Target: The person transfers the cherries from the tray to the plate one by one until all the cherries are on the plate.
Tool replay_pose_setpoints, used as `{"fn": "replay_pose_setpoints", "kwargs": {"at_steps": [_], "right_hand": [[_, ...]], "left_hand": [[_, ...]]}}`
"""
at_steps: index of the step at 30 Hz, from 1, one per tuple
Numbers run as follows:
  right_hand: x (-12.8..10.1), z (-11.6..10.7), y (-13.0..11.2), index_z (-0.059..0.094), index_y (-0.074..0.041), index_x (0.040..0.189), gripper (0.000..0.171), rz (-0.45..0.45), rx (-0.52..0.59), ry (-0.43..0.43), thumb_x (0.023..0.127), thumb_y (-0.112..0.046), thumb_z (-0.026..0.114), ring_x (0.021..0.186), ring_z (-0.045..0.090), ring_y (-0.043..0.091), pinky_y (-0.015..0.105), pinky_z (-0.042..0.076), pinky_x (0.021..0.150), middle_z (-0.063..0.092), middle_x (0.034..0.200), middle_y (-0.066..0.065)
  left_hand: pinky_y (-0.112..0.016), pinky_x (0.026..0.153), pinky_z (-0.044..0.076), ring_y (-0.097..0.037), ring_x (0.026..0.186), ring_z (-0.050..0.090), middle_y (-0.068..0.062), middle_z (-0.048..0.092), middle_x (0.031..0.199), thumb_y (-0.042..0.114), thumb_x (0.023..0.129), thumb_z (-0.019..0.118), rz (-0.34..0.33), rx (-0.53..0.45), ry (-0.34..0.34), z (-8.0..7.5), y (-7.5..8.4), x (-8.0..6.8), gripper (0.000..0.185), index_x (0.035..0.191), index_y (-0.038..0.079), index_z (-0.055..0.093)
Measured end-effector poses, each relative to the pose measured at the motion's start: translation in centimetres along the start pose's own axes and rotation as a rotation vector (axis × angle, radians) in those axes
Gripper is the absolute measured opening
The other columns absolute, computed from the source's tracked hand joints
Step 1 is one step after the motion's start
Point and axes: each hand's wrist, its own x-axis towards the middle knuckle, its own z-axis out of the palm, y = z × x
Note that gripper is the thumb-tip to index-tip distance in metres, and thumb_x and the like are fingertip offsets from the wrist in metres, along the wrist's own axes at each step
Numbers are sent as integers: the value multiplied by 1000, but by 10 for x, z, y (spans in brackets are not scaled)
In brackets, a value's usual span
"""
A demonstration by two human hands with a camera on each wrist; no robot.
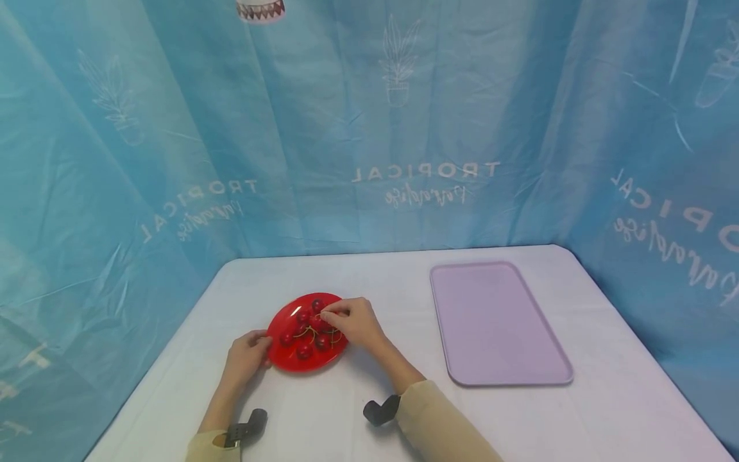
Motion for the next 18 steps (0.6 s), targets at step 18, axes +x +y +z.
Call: {"fn": "replay_pose_setpoints", "kwargs": {"at_steps": [18], "right_hand": [[1, 30, -2, 77, -18, 97, 16, -26, 14, -46, 89, -29, 70, 70, 54, 14, 25, 48, 55, 68, 79, -12]], "left_hand": [[-26, 55, 48, -17, 53, 59, -11, 64, 90, 21, 95, 54, -11, 5, -1, 1, -1, 1, 35, 123, -1, 59]]}}
